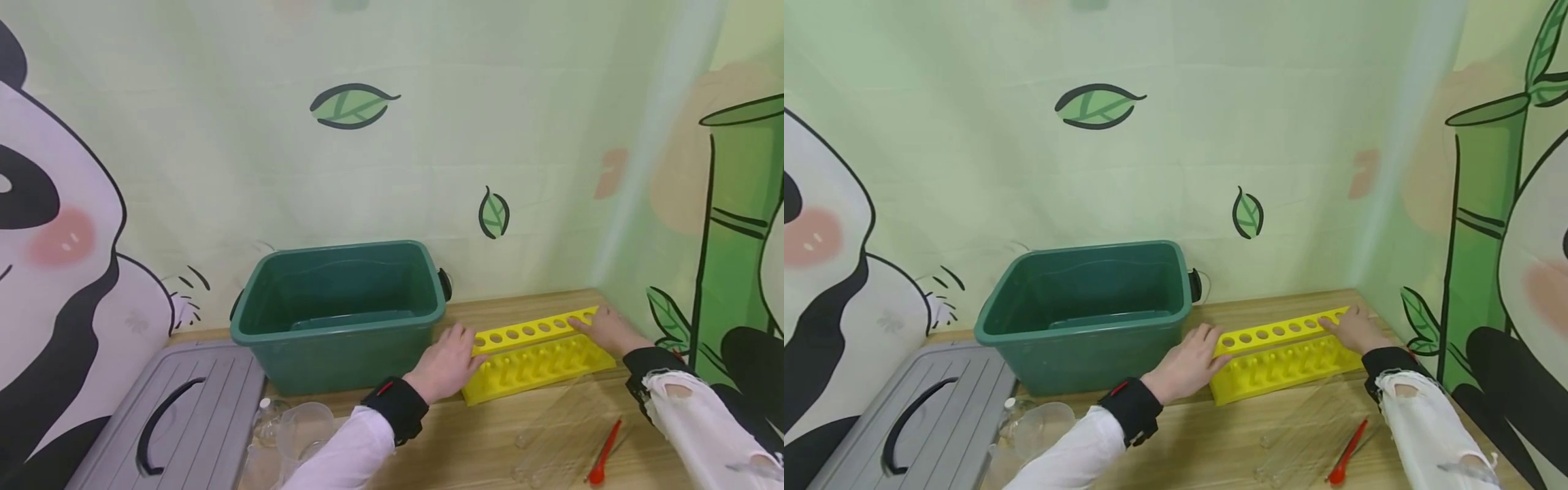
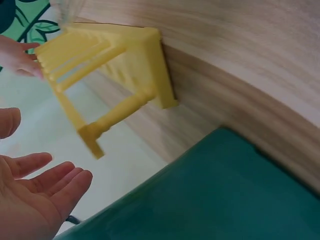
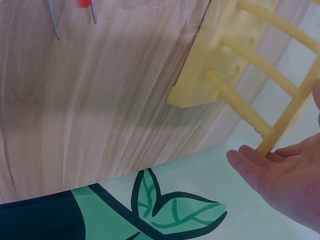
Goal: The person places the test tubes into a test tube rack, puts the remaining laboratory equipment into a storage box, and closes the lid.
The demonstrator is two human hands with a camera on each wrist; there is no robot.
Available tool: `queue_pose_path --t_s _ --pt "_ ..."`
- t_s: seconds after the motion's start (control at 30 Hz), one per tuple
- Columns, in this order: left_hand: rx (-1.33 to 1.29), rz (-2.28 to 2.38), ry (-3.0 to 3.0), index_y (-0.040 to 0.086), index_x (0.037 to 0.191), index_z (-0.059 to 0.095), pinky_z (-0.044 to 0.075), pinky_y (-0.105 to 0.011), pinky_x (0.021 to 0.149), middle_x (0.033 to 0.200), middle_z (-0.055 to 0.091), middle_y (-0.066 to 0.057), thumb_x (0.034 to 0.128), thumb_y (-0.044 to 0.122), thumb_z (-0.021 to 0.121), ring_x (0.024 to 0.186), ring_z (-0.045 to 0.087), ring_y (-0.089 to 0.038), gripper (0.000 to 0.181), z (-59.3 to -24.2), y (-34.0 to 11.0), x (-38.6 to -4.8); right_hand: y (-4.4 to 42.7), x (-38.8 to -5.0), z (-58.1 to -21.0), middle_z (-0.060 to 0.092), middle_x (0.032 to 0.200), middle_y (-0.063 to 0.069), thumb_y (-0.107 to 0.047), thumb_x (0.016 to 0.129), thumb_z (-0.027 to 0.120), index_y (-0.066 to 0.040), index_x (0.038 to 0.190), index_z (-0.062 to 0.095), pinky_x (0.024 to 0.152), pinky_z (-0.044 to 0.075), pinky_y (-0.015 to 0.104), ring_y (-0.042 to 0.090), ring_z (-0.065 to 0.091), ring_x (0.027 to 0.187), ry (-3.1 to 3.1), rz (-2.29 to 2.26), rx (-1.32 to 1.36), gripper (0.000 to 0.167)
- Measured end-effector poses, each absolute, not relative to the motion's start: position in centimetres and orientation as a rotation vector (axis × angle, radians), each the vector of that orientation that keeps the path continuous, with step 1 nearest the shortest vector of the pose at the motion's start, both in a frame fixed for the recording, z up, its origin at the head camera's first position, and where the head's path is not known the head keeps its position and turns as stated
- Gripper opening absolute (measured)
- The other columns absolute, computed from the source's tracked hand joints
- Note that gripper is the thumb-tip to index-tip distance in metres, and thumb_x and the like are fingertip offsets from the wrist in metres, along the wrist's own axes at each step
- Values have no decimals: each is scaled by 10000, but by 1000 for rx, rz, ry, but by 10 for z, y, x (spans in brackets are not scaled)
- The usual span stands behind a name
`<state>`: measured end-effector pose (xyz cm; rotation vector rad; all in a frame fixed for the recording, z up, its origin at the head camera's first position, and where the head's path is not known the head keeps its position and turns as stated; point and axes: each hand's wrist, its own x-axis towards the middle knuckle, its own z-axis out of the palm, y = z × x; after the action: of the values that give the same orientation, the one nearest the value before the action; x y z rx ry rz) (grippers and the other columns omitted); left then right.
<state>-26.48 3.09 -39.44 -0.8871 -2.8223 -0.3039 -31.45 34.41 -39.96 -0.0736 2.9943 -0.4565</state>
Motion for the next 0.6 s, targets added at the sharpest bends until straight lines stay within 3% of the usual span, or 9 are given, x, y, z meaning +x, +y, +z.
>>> queue_pose_path --t_s 0.17,0.33,0.6 --pt "-859 -295 -2841 44 1241 446 402 -247 848 1149 464 -67 915 357 514 945 476 -155 457 -408 35 -271 346 -316 -400 211 1159 519 -522 928 352 343 1144 168 872 315 544 518 392 983 2979 -474 -72 910" --pt "-826 -250 -2810 12 1276 451 402 -243 850 1205 466 -87 913 341 513 1004 499 -161 494 -420 38 -275 347 -315 -401 210 1161 521 -493 932 379 346 1141 173 872 315 539 477 409 953 2975 -517 -84 889" --pt "-727 -221 -2733 47 1038 558 455 -185 595 852 441 -21 834 355 624 672 493 -99 375 -427 38 -276 337 -315 -397 209 1177 520 -444 934 427 344 1144 179 889 284 566 580 306 1069 2986 -570 -134 852"
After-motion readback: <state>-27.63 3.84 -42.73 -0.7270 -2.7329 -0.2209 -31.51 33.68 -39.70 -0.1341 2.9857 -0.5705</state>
